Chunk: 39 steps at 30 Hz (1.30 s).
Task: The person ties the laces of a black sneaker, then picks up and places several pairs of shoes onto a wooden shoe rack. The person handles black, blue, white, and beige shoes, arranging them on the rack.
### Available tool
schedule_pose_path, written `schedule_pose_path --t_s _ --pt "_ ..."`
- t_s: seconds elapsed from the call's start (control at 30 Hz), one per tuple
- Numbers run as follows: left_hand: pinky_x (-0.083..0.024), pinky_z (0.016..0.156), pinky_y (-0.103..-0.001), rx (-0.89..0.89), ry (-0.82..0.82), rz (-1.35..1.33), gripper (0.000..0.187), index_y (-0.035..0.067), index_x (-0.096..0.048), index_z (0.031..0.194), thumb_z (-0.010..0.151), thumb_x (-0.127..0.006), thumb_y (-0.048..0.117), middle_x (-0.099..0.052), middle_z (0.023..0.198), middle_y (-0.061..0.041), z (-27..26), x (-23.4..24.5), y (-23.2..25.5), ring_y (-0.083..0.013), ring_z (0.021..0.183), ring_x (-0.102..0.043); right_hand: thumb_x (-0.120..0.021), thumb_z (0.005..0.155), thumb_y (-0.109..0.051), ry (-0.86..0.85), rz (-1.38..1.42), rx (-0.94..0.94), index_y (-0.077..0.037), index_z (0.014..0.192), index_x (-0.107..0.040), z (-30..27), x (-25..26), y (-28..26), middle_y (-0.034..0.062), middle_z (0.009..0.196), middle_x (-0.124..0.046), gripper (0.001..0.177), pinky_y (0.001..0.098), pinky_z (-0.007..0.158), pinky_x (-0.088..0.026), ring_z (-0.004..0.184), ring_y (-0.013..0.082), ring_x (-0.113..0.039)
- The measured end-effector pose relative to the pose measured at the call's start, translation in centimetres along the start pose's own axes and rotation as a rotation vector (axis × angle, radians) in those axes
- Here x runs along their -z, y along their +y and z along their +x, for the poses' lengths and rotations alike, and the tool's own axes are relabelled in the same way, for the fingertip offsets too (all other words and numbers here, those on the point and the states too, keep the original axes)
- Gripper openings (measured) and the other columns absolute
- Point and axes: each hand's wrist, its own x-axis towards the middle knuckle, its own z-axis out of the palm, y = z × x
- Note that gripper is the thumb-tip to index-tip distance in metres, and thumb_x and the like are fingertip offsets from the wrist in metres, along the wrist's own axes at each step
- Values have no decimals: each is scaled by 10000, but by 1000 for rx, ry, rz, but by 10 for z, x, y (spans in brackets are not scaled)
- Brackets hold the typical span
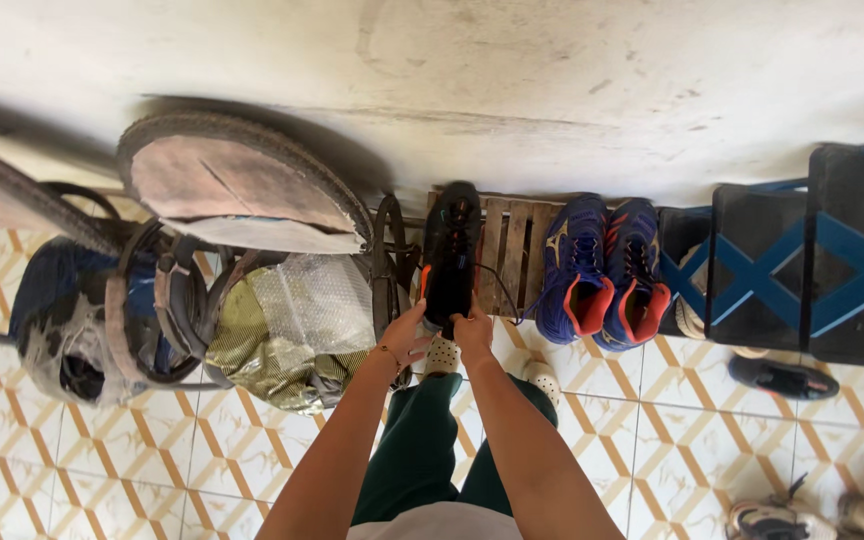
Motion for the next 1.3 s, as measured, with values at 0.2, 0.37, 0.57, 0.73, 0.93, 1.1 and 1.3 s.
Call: schedule_pose_path --t_s 0.2,0.37,0.57,0.73,0.93,1.1,1.3 --pt "-366 1168 -497 45 -29 82 791 241 -280 1622 958 -470 626 -270 1694 3 3 3 1 -346 1466 -420 -611 857 -4 -217 473 -98 -281 1566 -395 -5 6 21 22 1402 -602 792 398 800 -582 1065 188 -668" --pt "-421 1128 -506 17 113 54 695 243 -415 1585 967 -587 510 -339 1636 -48 17 -13 14 -328 1436 -412 -695 934 -158 75 150 -188 -202 1533 -463 4 18 6 77 1356 -590 644 427 887 -563 1112 248 -656" --pt "-507 1007 -456 -106 64 184 532 195 -574 1415 957 -582 466 -606 1423 13 44 -72 10 -242 1241 -641 -663 931 -226 133 524 -204 -120 1357 -641 1 80 16 72 1074 -632 440 433 849 -586 978 245 -623" --pt "-426 1007 -475 -5 -308 257 476 218 -603 1337 955 -585 502 -683 1286 111 72 -155 1 -192 1209 -618 -675 939 -216 374 823 -280 -45 1272 -628 -26 179 51 124 1101 -631 378 442 853 -581 986 264 -658" --pt "-424 1040 -474 -63 -455 490 513 257 -595 1373 938 -545 524 -685 1323 94 56 -259 -32 -184 1209 -644 -622 948 -157 621 1231 -316 -41 1263 -620 -78 273 99 183 1177 -639 335 443 843 -566 1009 317 -663" --pt "-406 1055 -460 -28 -527 650 569 265 -569 1416 930 -528 559 -672 1341 109 25 -320 -52 -181 1221 -634 -581 958 -137 666 1348 -209 -39 1250 -619 -99 339 113 175 1166 -637 310 436 831 -577 1000 313 -688" --pt "-412 1051 -458 -50 -541 763 605 234 -576 1430 926 -547 567 -672 1348 86 8 -372 -87 -184 1189 -643 -574 955 -137 723 1406 -177 -35 1234 -636 -120 412 130 170 1142 -642 304 428 842 -589 1000 319 -682"
